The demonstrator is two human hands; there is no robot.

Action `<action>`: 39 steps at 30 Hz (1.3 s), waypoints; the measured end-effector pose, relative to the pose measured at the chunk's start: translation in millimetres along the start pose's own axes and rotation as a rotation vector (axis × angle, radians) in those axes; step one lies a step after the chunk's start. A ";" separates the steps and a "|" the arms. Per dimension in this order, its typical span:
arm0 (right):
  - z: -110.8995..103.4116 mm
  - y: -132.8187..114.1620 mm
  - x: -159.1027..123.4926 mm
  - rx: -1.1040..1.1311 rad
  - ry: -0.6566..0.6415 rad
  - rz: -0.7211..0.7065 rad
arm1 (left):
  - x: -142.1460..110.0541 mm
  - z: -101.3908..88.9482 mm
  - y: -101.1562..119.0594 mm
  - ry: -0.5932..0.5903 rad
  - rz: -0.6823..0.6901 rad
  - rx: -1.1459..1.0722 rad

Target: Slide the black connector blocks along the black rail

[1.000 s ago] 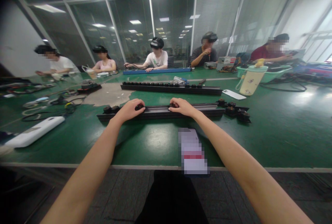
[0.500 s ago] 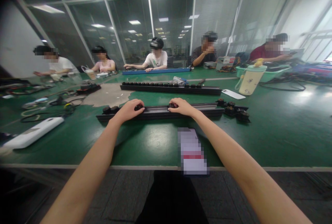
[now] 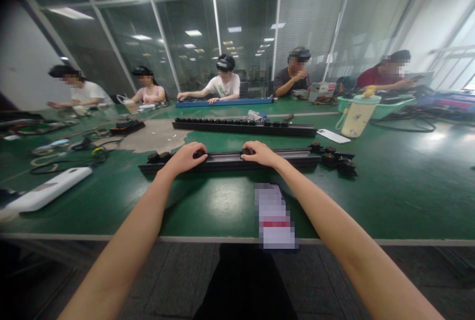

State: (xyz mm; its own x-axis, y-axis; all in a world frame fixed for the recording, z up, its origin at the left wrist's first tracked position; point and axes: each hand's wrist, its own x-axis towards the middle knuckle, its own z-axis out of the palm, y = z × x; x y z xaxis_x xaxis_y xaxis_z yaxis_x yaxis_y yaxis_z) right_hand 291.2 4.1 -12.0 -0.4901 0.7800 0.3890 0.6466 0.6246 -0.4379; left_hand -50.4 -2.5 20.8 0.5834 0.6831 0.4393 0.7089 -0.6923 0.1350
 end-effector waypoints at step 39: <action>-15.2 -9.9 -3.7 0.012 -0.043 0.005 | 1.4 0.9 -1.9 -0.006 -0.001 -0.012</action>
State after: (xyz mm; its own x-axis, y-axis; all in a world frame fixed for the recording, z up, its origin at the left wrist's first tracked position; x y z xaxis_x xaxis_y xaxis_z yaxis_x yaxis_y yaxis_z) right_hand 295.5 -5.5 3.2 -0.5121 0.7837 0.3516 0.6421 0.6212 -0.4493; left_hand -50.6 0.0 20.3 0.5846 0.6853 0.4342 0.7050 -0.6940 0.1463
